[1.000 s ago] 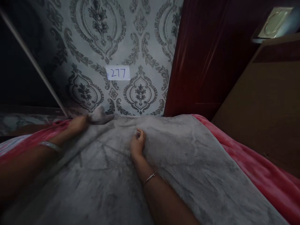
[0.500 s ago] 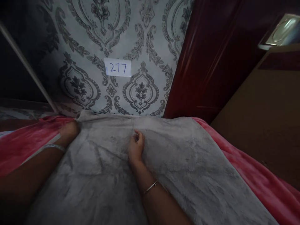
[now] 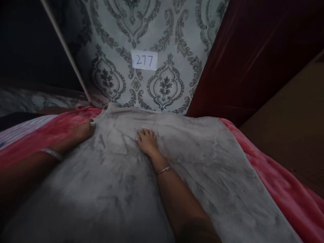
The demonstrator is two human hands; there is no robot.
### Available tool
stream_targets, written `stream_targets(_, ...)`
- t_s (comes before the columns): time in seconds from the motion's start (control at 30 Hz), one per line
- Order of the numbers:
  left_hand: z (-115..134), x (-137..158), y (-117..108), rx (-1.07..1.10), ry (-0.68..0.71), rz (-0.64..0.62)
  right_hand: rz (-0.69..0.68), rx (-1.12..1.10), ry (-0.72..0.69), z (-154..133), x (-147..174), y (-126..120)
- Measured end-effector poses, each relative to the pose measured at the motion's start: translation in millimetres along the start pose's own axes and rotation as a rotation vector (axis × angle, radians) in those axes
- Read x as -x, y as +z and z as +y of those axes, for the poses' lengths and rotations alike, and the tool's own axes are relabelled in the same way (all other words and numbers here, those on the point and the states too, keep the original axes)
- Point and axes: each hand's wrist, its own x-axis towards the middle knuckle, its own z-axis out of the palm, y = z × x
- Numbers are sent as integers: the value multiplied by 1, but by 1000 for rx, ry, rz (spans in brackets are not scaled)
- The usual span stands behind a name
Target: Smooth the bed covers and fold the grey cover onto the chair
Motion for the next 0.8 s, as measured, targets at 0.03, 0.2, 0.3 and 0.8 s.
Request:
stream_targets(0.03,-4,13,1,-14,-15,-13,-23,35,-17,0,2,0)
stream_targets(0.2,-38,66,-8,-27,-69,-69,-48,79,-36,2,9,3)
stream_targets(0.3,-63,100,-20,8,-72,-68,-97,71,-19,-1,25,2)
stream_targets(0.8,-119,227,-19,625,-83,-120,-372,140,-333,-82,217,-40)
